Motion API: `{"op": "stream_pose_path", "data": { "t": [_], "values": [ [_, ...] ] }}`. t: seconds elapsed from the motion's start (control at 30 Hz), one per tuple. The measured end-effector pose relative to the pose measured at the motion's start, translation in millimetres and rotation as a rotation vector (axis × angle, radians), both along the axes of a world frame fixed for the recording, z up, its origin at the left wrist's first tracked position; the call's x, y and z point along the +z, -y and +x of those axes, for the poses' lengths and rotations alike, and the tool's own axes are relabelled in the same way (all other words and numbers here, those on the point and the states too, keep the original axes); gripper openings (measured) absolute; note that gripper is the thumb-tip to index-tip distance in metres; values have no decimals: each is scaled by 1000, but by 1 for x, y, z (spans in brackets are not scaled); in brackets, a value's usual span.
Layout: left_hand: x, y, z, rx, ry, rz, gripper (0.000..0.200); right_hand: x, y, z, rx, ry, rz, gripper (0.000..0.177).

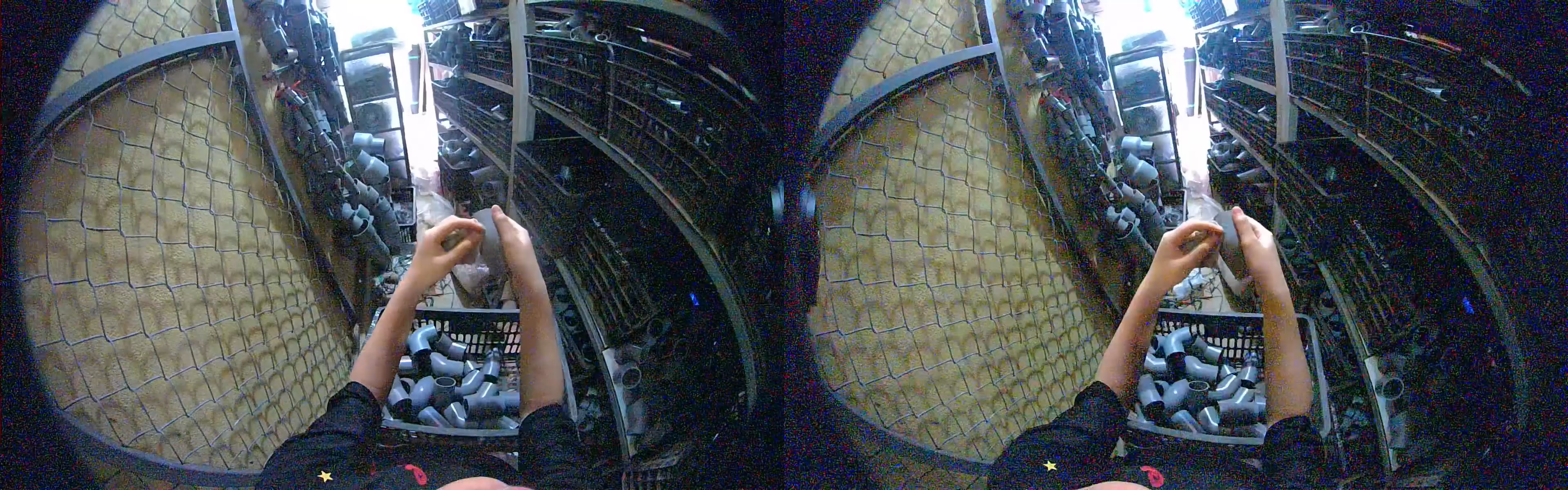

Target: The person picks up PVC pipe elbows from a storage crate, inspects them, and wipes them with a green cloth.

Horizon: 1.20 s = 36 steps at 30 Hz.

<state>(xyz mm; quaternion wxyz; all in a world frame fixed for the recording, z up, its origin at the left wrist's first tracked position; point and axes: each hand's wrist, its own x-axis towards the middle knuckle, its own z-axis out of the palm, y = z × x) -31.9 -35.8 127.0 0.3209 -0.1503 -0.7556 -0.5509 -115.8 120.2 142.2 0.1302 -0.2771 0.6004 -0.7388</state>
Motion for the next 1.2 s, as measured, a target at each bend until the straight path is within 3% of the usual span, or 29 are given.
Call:
{"op": "stream_pose_path", "data": {
  "t": [0.07,0.13,0.2,0.23,0.33,0.37,0.47,0.6,0.63,0.73,0.87,0.9,1.0,1.03,1.13,1.2],
  "values": [
    [3,-3,3,-44,-32,-3,15,-6,-1,-8,-9,-73,46,50],
    [1,-4,0,80,-35,74,16,-3,-4,-1,120,-75,113,49],
    [6,-4,1,203,-63,109,18,-6,0,3,62,-199,144,50],
    [8,-5,4,147,-71,142,19,-4,6,3,72,-99,40,49],
    [16,-5,9,100,-83,-87,21,6,11,12,-96,139,-49,48],
    [17,-8,12,36,-41,-121,20,-8,22,3,-155,71,-216,52],
    [11,-5,6,124,-116,-297,21,-21,28,-3,-241,145,-140,57],
    [11,-3,6,280,-98,-38,20,-7,15,7,113,179,13,61],
    [10,-3,5,322,-96,36,21,-4,19,13,76,147,-54,64],
    [12,-7,3,393,-173,-137,20,14,21,34,-7,255,-339,63],
    [18,-17,4,365,-264,-280,20,2,29,18,-167,294,-517,54],
    [17,-19,4,292,-249,-256,22,-7,28,6,-224,194,-463,54],
    [17,-22,5,305,-258,-351,23,-21,31,-5,-227,451,-541,58],
    [16,-23,4,342,-249,-362,25,-23,30,-5,-119,489,-555,61],
    [13,-22,2,400,-200,-324,25,-14,27,-2,-14,462,-519,58],
    [13,-21,5,362,-221,-319,24,-11,25,5,-38,350,-358,54]
  ]
}}
